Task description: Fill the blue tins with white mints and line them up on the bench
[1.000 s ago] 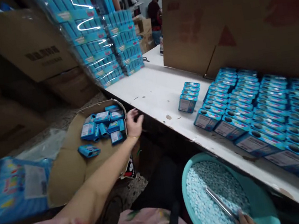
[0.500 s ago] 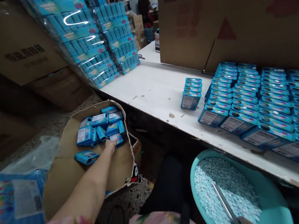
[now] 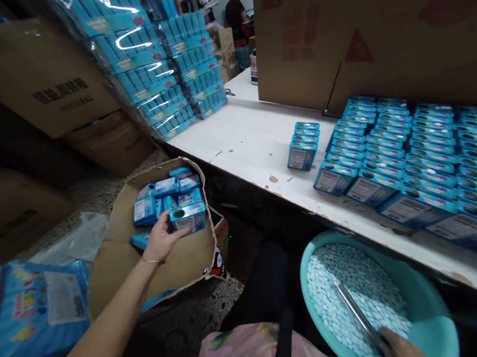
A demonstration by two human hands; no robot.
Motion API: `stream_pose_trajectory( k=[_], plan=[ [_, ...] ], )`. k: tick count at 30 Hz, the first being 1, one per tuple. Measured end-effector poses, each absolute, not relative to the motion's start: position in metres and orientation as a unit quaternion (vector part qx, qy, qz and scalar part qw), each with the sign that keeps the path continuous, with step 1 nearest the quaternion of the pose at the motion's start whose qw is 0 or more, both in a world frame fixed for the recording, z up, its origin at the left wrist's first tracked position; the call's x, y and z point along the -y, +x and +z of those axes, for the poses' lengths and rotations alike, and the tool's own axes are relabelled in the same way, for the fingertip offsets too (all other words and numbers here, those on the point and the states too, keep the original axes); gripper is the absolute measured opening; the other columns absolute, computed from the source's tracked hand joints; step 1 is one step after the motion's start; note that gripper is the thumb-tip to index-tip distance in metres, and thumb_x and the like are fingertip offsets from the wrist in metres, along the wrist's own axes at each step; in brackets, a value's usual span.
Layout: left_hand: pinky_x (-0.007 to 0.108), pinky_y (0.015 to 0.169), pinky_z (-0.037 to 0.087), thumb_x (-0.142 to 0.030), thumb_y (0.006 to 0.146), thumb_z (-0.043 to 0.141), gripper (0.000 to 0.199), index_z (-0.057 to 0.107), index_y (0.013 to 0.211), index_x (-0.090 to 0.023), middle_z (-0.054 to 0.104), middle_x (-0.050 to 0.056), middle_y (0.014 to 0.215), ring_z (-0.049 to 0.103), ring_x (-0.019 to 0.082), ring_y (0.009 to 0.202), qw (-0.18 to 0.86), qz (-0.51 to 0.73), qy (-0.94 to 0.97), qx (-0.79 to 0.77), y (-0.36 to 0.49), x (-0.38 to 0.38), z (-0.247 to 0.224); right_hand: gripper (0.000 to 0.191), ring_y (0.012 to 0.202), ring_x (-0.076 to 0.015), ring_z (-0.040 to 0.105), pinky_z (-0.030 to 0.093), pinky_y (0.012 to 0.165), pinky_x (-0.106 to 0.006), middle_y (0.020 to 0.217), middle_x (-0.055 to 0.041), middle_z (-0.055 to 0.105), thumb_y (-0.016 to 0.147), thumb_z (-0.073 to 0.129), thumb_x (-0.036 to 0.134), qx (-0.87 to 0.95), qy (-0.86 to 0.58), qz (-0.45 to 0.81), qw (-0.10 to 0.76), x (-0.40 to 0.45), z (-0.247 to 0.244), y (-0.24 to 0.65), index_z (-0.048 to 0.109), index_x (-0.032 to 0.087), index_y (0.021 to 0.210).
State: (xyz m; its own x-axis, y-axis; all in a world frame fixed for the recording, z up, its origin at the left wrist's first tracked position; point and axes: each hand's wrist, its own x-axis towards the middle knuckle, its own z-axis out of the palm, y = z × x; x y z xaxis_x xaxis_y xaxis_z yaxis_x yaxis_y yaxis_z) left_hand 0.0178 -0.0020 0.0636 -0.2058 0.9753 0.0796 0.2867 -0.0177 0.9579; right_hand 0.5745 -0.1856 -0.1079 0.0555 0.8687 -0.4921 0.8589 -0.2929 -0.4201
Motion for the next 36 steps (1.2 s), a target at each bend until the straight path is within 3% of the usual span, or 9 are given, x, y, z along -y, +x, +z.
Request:
stream_pose_trajectory(
  k=[3, 7, 10, 13, 19, 27, 36],
  plan=[
    [0.036, 0.083, 0.047, -0.023, 0.057, 0.071, 0.051, 0.051, 0.104, -0.019, 0.061, 0.004, 0.097, 0.059, 0.02, 0.087, 0.443, 0.457, 0.554, -0.537, 0.086, 0.026, 0.077, 0.029, 0.075, -0.0234, 0.062, 0.044, 0.064, -0.031, 0.075, -0.0094, 0.066, 0.077, 0.032, 0.027, 0.613, -0.746, 0.26, -0.018, 0.189, -0.085, 0.565, 0.061, 0.027, 0.078],
    [0.037, 0.081, 0.049, -0.022, 0.059, 0.07, 0.051, 0.049, 0.106, -0.019, 0.061, 0.005, 0.098, 0.059, 0.021, 0.089, 0.6, 0.39, 0.523, -0.464, 0.176, 0.042, 0.047, 0.031, 0.081, -0.021, 0.058, 0.041, 0.065, -0.03, 0.082, -0.0131, 0.063, 0.078, 0.031, 0.009, 0.627, -0.765, 0.132, -0.06, 0.187, -0.048, 0.565, 0.06, 0.017, 0.081],
    [0.041, 0.078, 0.05, -0.024, 0.062, 0.068, 0.049, 0.047, 0.105, -0.02, 0.06, 0.006, 0.102, 0.058, 0.022, 0.093, 0.711, 0.346, 0.439, -0.428, 0.237, 0.045, 0.006, 0.03, 0.09, -0.0204, 0.055, 0.04, 0.073, -0.03, 0.088, -0.0136, 0.062, 0.078, 0.033, 0.009, 0.585, -0.796, 0.146, -0.057, 0.183, -0.041, 0.572, 0.061, 0.016, 0.086],
    [0.043, 0.076, 0.051, -0.023, 0.06, 0.07, 0.047, 0.047, 0.101, -0.019, 0.059, 0.008, 0.104, 0.06, 0.023, 0.09, 0.757, 0.312, 0.364, -0.443, 0.284, 0.045, -0.03, 0.026, 0.091, -0.0209, 0.055, 0.04, 0.079, -0.032, 0.083, -0.0134, 0.063, 0.077, 0.041, 0.011, 0.561, -0.798, 0.219, -0.029, 0.179, -0.05, 0.565, 0.062, 0.016, 0.09],
    [0.042, 0.074, 0.051, -0.02, 0.059, 0.07, 0.047, 0.048, 0.1, -0.018, 0.061, 0.008, 0.1, 0.061, 0.022, 0.086, 0.768, 0.279, 0.342, -0.464, 0.315, 0.038, -0.052, 0.022, 0.093, -0.0206, 0.055, 0.038, 0.08, -0.029, 0.091, -0.0126, 0.064, 0.075, 0.046, 0.014, 0.53, -0.802, 0.275, 0.017, 0.155, -0.083, 0.532, 0.064, 0.012, 0.088],
    [0.044, 0.074, 0.051, -0.024, 0.058, 0.071, 0.05, 0.047, 0.102, -0.02, 0.058, 0.008, 0.104, 0.059, 0.024, 0.09, 0.747, 0.293, 0.387, -0.454, 0.308, 0.035, -0.042, 0.029, 0.087, -0.0169, 0.057, 0.041, 0.074, -0.024, 0.093, -0.0038, 0.067, 0.071, 0.05, 0.015, 0.473, -0.803, 0.344, 0.114, 0.142, -0.11, 0.548, 0.066, 0.019, 0.094],
    [0.04, 0.085, 0.043, -0.029, 0.057, 0.068, 0.053, 0.048, 0.105, -0.015, 0.059, 0.006, 0.099, 0.057, 0.021, 0.091, 0.586, 0.317, 0.618, -0.417, 0.308, 0.013, -0.04, 0.029, 0.064, -0.0122, 0.057, 0.044, 0.061, -0.022, 0.076, -0.0042, 0.067, 0.068, 0.052, 0.019, 0.432, -0.765, 0.415, 0.237, 0.155, -0.085, 0.585, 0.067, 0.012, 0.092]
  ],
)
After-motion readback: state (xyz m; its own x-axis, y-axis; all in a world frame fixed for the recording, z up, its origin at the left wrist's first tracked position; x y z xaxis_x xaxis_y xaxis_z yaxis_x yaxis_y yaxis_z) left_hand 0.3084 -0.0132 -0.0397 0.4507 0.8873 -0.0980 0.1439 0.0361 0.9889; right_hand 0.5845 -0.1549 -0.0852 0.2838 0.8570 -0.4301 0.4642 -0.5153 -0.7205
